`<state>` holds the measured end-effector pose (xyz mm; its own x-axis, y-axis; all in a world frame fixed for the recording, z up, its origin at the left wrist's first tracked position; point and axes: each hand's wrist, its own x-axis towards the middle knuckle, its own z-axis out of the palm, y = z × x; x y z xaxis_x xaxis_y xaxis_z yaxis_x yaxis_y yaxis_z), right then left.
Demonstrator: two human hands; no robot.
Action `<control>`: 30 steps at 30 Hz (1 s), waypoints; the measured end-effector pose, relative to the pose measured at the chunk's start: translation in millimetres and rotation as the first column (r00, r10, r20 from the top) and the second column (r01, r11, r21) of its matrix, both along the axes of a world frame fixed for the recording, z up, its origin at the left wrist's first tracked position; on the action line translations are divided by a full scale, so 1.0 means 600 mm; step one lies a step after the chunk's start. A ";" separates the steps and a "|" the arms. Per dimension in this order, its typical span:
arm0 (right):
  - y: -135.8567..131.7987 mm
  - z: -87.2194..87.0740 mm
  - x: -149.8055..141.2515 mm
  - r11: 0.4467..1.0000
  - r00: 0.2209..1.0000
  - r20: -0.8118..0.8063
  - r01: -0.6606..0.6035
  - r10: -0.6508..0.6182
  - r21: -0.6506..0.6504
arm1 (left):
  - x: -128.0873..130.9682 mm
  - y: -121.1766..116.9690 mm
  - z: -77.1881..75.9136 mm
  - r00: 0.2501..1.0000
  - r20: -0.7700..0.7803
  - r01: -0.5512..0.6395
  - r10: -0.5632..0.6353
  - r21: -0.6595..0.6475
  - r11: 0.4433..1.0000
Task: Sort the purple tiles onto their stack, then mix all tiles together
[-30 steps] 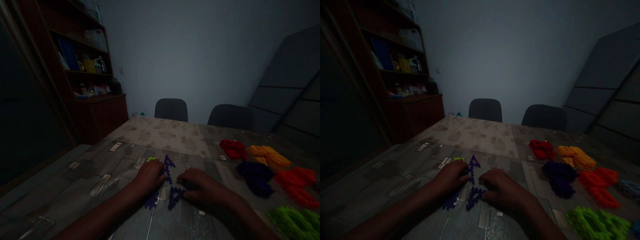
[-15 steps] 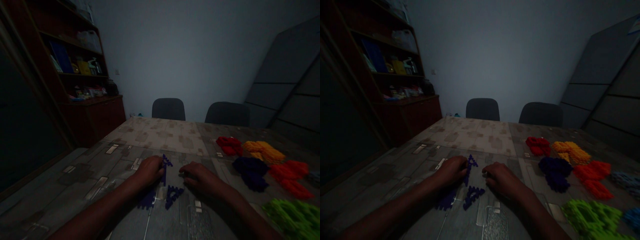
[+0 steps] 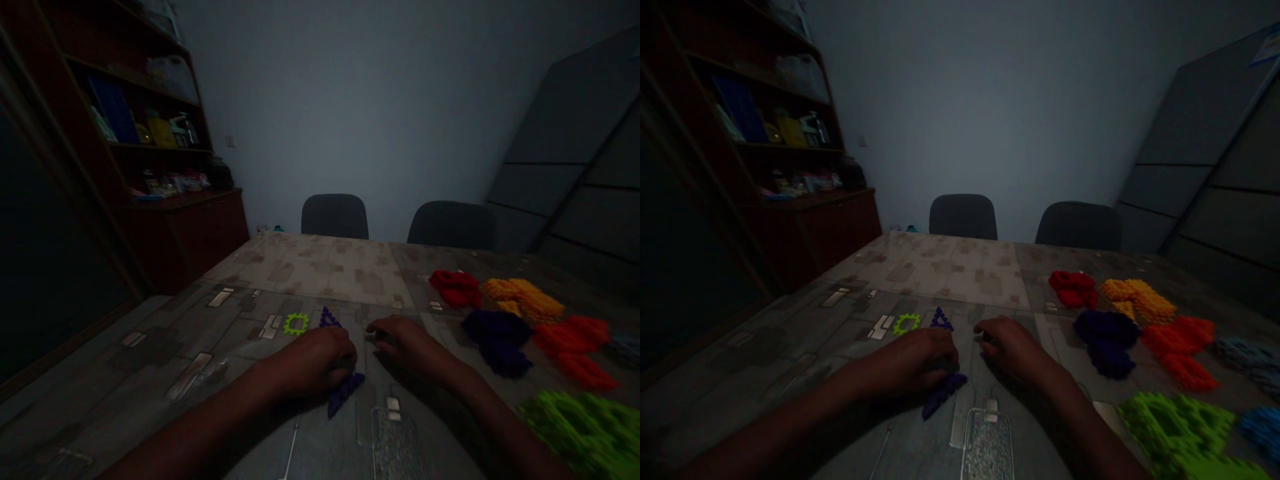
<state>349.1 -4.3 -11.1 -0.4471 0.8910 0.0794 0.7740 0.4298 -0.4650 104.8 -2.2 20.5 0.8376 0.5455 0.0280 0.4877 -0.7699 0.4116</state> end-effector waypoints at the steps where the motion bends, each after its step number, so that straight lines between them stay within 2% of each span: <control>1: 0.000 0.000 0.001 1.000 1.000 0.000 0.003 -0.003 -0.003 | -0.003 0.002 -0.001 1.000 0.008 -0.001 0.001 0.001 1.000; 4: -0.002 0.002 0.000 1.000 1.000 0.003 0.025 -0.025 -0.017 | -0.023 0.002 -0.005 0.998 0.048 -0.027 0.027 -0.002 1.000; 8: -0.003 0.006 -0.014 0.996 0.996 0.012 0.086 -0.085 -0.040 | -0.068 -0.022 -0.024 0.979 0.136 -0.154 0.154 -0.011 0.988; 12: 0.009 0.010 -0.049 0.978 0.979 0.035 0.202 -0.200 -0.050 | -0.108 -0.045 -0.050 0.922 0.235 -0.307 0.306 -0.036 0.951; 15: 0.032 0.015 -0.091 0.952 0.952 0.100 0.297 -0.290 -0.067 | -0.122 -0.044 -0.068 0.879 0.304 -0.367 0.366 -0.056 0.928; 19: 0.069 0.020 -0.148 0.917 0.905 0.214 0.391 -0.368 -0.079 | -0.124 -0.033 -0.081 0.856 0.358 -0.370 0.372 -0.076 0.926; 23: 0.097 0.023 -0.186 0.907 0.872 0.319 0.414 -0.371 -0.078 | -0.125 -0.028 -0.084 0.849 0.373 -0.363 0.374 -0.101 0.926; 27: 0.111 0.027 -0.195 0.899 0.848 0.402 0.423 -0.346 -0.118 | -0.127 -0.027 -0.086 0.845 0.378 -0.362 0.378 -0.116 0.925; 30: 0.106 0.026 -0.176 0.895 0.840 0.412 0.431 -0.353 -0.112 | -0.128 -0.029 -0.086 0.846 0.374 -0.360 0.380 -0.124 0.925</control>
